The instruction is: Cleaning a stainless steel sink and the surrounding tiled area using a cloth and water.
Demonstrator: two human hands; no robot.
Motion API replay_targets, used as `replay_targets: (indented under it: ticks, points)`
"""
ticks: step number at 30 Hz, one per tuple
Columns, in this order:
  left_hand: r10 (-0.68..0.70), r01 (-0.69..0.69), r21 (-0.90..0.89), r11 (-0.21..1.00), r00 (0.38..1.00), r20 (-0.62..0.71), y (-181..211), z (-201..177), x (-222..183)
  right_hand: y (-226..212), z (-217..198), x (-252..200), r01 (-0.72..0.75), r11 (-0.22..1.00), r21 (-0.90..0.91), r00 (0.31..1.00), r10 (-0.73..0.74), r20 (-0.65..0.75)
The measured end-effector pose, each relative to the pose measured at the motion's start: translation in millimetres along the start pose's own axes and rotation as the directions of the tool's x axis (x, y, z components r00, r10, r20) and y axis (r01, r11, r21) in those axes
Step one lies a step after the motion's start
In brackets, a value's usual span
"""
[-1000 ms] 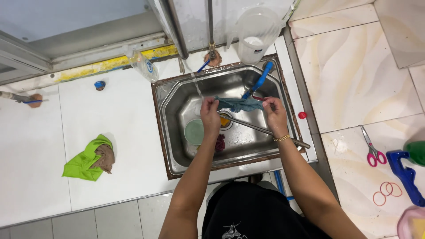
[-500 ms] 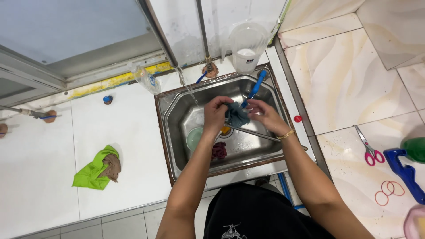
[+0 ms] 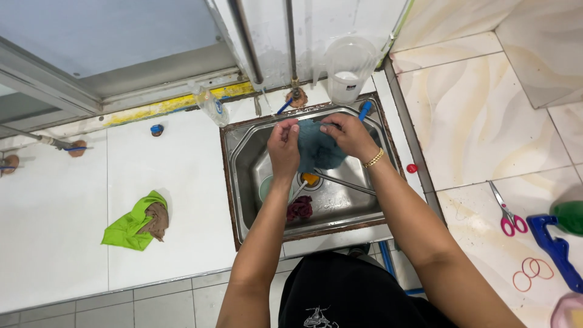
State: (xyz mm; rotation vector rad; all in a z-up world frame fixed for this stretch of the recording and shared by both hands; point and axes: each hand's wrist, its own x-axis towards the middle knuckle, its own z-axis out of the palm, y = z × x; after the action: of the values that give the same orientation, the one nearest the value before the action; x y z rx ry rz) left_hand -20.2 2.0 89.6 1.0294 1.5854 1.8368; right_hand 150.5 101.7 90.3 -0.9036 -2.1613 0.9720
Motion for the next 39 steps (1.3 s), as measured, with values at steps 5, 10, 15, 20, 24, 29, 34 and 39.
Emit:
replay_targets:
  ticks: [5,10,15,20,24,29,34,39]
  points:
    - [0.0,0.004,-0.036,0.999,0.993,0.117,12.1,-16.4,11.5,-10.6,25.3,19.4,-0.095,0.975,0.199,0.968,0.045,0.246]
    - [0.086,-0.093,0.024,0.995,0.972,0.218,-3.4,-38.7,14.8,-37.1,44.0,44.7,-0.076,0.953,0.294,0.985,0.025,0.171]
    - [-0.08,-0.088,0.451,0.888,0.937,0.34,-123.5,-56.6,6.6,-64.4,24.4,38.1,-0.127,0.79,0.6,0.992,0.097,0.081]
    - [-0.247,0.146,0.333,0.932,0.927,0.283,-114.3,-71.7,9.9,12.9,4.9,-17.5,-0.277,0.92,-0.277,0.938,0.322,0.129]
    - [-0.297,0.16,0.338,0.928,0.865,0.405,-101.3,-54.2,16.5,20.2,56.2,-26.7,-0.373,0.918,-0.135,0.875,0.397,0.277]
    - [-0.315,0.165,0.454,0.875,0.908,0.277,-145.7,-56.7,0.6,131.7,119.9,-47.5,-0.131,0.991,0.035,0.969,0.12,0.215]
    - [-0.719,0.263,0.785,0.56,0.625,0.303,-231.8,-59.4,-66.3,125.6,74.8,-89.3,-0.401,0.91,-0.108,0.877,0.415,0.24]
    - [-0.721,-0.147,0.89,0.432,0.537,0.438,-393.5,-36.6,-150.1,118.5,41.5,-119.5,-0.545,0.795,-0.265,0.762,0.602,0.239]
